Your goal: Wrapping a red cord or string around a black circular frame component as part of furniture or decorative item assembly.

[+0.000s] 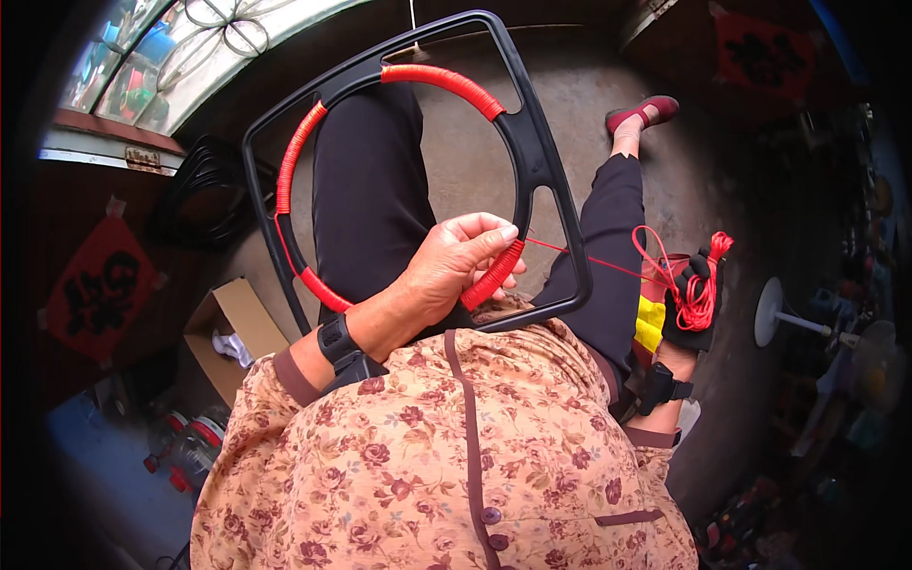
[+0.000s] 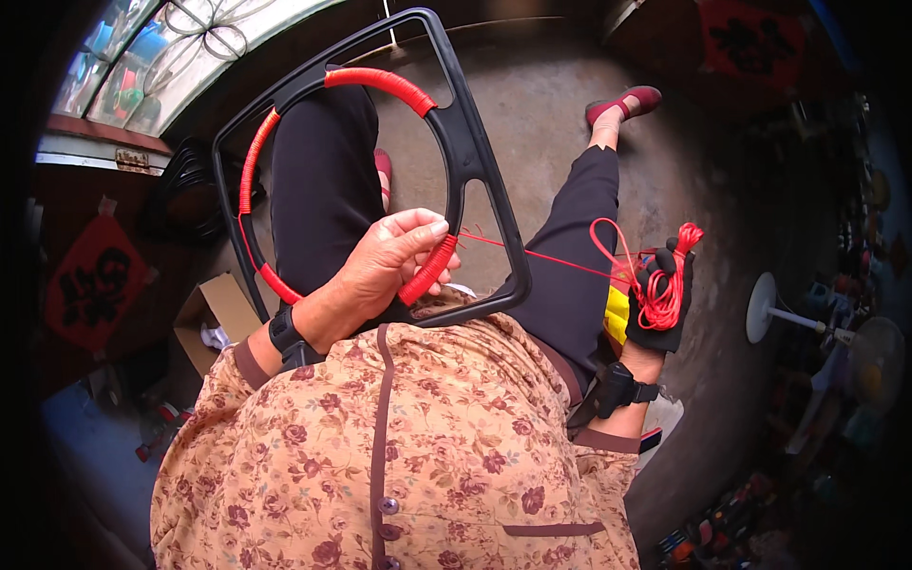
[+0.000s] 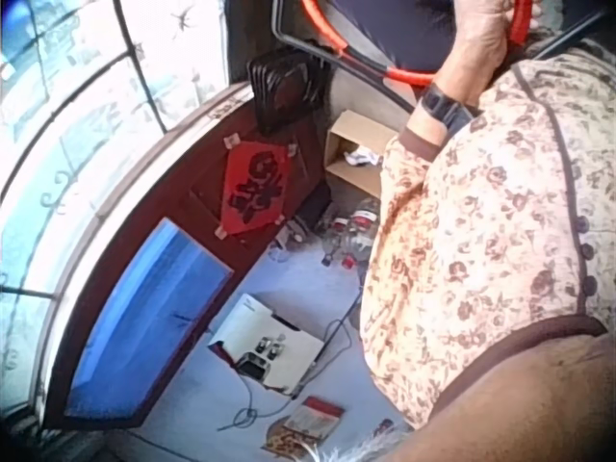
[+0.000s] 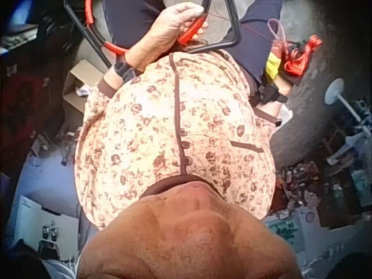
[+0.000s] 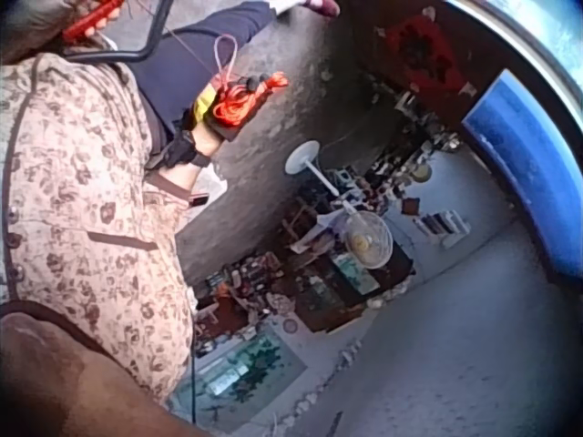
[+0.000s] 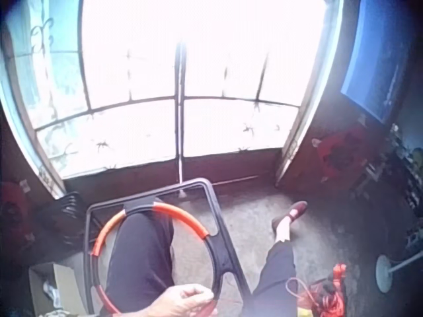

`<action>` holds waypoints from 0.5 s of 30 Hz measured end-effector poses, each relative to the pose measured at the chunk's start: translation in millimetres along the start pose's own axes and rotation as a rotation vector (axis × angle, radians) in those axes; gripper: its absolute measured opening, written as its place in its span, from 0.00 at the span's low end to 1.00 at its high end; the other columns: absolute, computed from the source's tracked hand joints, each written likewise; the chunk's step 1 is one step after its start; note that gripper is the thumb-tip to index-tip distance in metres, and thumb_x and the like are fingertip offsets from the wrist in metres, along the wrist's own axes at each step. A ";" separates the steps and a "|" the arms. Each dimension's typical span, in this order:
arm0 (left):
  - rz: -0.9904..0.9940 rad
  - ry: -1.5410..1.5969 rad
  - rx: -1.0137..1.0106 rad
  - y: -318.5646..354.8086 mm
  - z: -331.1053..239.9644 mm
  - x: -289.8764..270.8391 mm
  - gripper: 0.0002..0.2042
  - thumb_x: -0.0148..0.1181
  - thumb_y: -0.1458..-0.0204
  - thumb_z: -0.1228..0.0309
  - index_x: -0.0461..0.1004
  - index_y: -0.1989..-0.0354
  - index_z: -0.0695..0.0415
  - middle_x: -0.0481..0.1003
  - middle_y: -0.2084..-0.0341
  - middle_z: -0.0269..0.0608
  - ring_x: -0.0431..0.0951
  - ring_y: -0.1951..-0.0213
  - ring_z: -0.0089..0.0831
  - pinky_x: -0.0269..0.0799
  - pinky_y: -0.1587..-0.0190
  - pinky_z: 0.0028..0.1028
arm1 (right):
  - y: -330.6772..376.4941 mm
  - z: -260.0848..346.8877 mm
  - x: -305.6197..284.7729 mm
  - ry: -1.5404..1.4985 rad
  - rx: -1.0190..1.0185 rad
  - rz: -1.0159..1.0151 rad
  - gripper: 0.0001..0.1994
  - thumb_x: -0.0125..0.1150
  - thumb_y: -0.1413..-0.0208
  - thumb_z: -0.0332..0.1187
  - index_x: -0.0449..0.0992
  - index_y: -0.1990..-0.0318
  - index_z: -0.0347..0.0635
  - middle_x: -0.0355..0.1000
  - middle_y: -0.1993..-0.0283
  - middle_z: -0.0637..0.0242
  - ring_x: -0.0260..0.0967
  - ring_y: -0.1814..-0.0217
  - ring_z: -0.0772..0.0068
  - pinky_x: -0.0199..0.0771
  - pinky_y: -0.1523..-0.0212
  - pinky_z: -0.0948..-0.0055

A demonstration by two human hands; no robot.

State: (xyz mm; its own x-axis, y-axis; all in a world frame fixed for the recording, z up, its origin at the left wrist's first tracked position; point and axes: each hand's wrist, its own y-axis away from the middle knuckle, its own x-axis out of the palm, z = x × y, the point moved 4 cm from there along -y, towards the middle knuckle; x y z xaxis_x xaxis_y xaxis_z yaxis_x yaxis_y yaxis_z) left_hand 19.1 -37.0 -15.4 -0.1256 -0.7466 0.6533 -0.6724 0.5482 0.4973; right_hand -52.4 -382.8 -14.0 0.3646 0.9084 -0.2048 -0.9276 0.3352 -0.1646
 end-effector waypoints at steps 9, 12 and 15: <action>0.030 -0.214 0.110 2.1 -10.0 -2.6 0.06 0.58 0.44 0.69 0.71 0.67 0.57 0.76 0.75 0.36 0.73 0.77 0.15 0.68 0.76 0.13 | 16.5 29.4 106.5 -0.492 0.738 0.247 0.19 0.53 0.43 0.26 0.66 0.43 0.35 0.72 0.55 0.66 0.70 0.55 0.78 0.70 0.54 0.77; 0.024 -0.280 0.229 3.5 -7.4 0.0 0.07 0.59 0.45 0.68 0.71 0.68 0.58 0.75 0.74 0.33 0.71 0.76 0.13 0.66 0.73 0.13 | 18.0 45.6 151.8 -0.487 0.758 0.755 0.24 0.59 0.49 0.27 0.65 0.42 0.37 0.68 0.48 0.67 0.67 0.50 0.79 0.68 0.51 0.78; 0.032 -0.351 0.326 7.9 -11.5 5.2 0.08 0.61 0.46 0.67 0.71 0.68 0.59 0.74 0.74 0.30 0.70 0.72 0.13 0.66 0.69 0.16 | 4.7 80.1 178.2 -0.569 0.619 0.549 0.27 0.61 0.50 0.31 0.63 0.41 0.38 0.66 0.46 0.66 0.64 0.46 0.78 0.65 0.47 0.78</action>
State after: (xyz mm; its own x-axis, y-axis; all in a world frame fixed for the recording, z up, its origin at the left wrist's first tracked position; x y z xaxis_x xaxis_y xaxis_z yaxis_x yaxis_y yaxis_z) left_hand 21.5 -32.3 -1.5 -0.3514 -0.8441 0.4050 -0.8508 0.4685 0.2382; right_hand 1.8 -199.3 26.0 -0.0694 0.9064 0.4167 -0.8933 -0.2424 0.3784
